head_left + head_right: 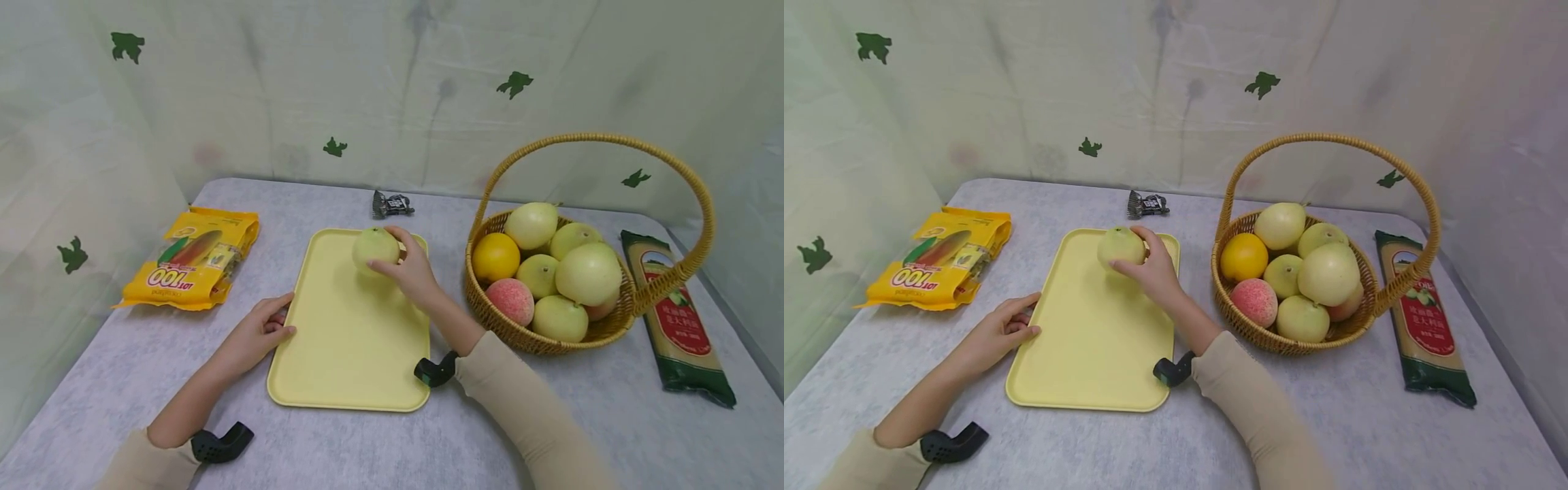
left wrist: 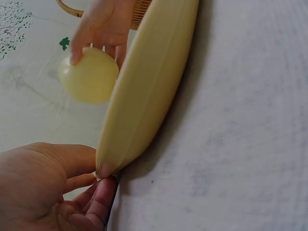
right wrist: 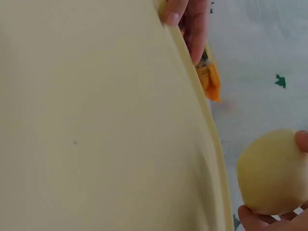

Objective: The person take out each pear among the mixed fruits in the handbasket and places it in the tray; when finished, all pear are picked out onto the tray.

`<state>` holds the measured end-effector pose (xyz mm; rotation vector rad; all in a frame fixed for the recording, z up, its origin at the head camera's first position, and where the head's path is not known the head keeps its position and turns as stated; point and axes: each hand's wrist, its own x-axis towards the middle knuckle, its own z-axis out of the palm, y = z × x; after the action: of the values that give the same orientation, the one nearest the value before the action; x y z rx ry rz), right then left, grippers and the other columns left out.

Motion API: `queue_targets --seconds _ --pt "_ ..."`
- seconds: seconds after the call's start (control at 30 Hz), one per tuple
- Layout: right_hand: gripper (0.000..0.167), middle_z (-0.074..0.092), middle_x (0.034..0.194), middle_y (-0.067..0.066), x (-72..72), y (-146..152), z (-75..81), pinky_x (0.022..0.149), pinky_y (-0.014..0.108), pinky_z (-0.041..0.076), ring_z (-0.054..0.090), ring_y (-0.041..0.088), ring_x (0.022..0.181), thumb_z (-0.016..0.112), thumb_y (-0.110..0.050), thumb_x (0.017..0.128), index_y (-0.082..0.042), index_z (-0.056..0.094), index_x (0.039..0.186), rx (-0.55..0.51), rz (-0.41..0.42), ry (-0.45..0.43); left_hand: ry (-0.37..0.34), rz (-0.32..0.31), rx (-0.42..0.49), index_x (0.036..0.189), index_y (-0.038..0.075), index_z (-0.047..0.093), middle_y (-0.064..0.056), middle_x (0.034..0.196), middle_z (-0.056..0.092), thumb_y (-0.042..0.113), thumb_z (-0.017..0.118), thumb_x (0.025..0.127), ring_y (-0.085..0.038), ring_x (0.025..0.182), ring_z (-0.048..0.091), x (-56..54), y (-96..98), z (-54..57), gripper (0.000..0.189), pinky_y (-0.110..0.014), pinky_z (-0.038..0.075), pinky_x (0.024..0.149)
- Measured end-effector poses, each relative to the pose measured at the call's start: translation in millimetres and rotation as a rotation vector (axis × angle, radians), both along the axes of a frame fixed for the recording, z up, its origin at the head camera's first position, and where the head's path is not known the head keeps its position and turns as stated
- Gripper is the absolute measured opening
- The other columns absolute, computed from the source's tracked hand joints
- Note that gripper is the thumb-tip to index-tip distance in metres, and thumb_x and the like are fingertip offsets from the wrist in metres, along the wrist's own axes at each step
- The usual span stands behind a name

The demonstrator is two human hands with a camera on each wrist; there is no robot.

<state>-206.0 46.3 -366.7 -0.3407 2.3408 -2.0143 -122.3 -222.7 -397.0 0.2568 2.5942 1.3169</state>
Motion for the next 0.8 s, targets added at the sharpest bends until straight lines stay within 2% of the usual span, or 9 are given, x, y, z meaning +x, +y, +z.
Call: queue_targets --seconds 0.2,0.33,0.5,0.8 --pt "0.065 0.035 0.135 0.000 -17.8 -8 -17.9 0.076 0.032 0.047 0.054 0.024 0.103 0.072 -0.010 0.076 -0.016 0.042 0.133 -0.024 0.043 -0.080 0.006 -0.003 -0.012 0.140 0.001 0.028 -0.016 0.122 0.037 0.015 0.059 0.087 -0.023 0.091 0.042 -0.4 0.2 -1.5 0.063 -0.018 0.040 0.072" --pt "0.068 0.036 0.135 0.000 -24.8 -11 -24.6 0.079 0.033 0.045 0.050 0.025 0.108 0.073 -0.013 0.076 -0.017 0.041 0.135 0.033 0.037 -0.084 0.003 -0.003 -0.015 0.140 0.002 0.027 -0.016 0.122 0.037 0.015 0.059 0.087 -0.023 0.091 0.042 -0.1 0.3 -1.5 0.063 -0.019 0.040 0.072" --pt "0.067 0.041 0.133 0.000 -31.4 -17 -24.2 0.084 0.033 0.041 0.046 0.023 0.111 0.073 -0.016 0.076 -0.019 0.041 0.135 0.106 0.021 -0.055 -0.005 -0.003 -0.026 0.140 0.002 0.027 -0.016 0.123 0.037 0.017 0.060 0.087 -0.023 0.092 0.044 0.8 -0.4 0.6 0.064 -0.019 0.041 0.073" --pt "0.067 0.032 0.141 -0.004 -41.4 -27 -18.0 0.085 0.033 0.041 0.044 0.022 0.113 0.070 -0.024 0.079 -0.026 0.038 0.137 0.181 -0.003 -0.084 -0.004 -0.009 -0.032 0.141 0.003 0.026 -0.016 0.125 0.035 0.018 0.059 0.088 -0.023 0.094 0.044 1.3 0.3 3.6 0.064 -0.020 0.041 0.074"
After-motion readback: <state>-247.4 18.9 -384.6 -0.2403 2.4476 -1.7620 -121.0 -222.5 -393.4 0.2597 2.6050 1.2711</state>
